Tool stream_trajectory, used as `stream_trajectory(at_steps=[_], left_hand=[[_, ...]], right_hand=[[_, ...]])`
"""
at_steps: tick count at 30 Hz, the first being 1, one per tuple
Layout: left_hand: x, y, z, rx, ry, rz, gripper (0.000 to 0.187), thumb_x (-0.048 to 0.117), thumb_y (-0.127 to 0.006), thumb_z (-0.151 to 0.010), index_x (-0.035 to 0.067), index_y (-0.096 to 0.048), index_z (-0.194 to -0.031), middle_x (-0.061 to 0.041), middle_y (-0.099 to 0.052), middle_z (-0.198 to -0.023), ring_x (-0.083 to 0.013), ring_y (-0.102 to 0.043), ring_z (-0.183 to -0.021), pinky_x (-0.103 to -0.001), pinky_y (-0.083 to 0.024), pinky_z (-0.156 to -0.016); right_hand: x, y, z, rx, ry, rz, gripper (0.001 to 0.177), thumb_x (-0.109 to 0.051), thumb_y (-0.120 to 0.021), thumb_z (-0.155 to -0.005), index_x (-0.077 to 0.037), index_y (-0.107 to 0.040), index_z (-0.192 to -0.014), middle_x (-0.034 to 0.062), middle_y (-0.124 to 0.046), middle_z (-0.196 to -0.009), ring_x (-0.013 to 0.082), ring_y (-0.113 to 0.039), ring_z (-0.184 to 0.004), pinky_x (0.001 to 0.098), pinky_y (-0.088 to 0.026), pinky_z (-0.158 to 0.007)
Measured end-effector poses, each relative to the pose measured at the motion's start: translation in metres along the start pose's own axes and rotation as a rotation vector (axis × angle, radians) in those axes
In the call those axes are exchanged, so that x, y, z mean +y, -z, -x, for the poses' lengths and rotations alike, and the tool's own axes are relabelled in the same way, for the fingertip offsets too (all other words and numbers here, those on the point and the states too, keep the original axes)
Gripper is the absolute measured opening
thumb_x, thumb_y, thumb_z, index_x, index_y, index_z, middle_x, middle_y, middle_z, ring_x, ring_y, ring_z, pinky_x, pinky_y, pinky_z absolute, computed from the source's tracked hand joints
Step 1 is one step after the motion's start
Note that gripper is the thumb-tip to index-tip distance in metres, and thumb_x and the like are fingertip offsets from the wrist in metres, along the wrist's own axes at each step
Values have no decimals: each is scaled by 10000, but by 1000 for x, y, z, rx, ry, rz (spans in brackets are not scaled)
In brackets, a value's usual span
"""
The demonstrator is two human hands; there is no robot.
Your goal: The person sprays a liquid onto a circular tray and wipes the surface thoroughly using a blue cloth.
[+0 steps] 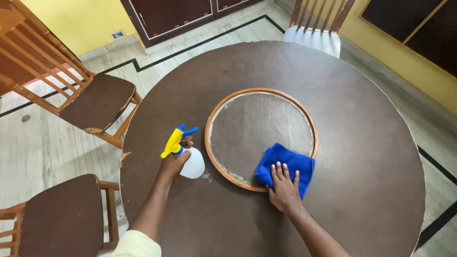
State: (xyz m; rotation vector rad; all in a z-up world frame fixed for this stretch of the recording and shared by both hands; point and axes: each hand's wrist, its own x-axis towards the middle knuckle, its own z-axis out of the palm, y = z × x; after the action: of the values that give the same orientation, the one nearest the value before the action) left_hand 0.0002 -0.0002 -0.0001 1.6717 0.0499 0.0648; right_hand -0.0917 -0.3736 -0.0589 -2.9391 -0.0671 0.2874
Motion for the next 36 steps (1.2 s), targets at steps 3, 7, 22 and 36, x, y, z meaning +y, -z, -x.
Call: stream_trajectory(at_steps=[3,7,22,36], left_hand=[[4,-1,2,9,34,10,449,-5,-620,-795,57,-637,-1239,-19,-683,-1133,-148,-651,-1128,-327,-485,-1034],[9,-2,3,21,77,-2,453,4,-617,-792,56,-643,-1241,-20,-680,-1124,-147,-644,-1113,-329,-483,-1019],[6,-4,5,41,53,-38,443,19,-626,-799,57,-652,-1239,-24,-693,-1127,-156,-643,-1107,-344,-488,-1014],[14,-8,13,84,82,1,419,4,-622,-796,55,-659,-1210,-28,-692,-1139,-156,-645,-1134,-347,-483,-1031]], right_hand=[[-8,12,3,-9,98,12,841,-293,-649,-854,-121,-248,-1572,74,-194,-1671,266,-114,-1554,588,-34,-1226],[-21,17,3,-34,219,-50,827,-279,-655,-842,-155,-276,-1567,43,-220,-1664,259,-123,-1551,554,-49,-1231],[-66,44,-24,-241,475,-2,830,-210,-671,-835,-197,-296,-1575,4,-225,-1675,256,-115,-1560,573,-46,-1234],[-88,66,-61,-249,614,25,654,-434,-625,-911,-293,-421,-1517,-17,-302,-1639,270,-161,-1543,687,-74,-1191]])
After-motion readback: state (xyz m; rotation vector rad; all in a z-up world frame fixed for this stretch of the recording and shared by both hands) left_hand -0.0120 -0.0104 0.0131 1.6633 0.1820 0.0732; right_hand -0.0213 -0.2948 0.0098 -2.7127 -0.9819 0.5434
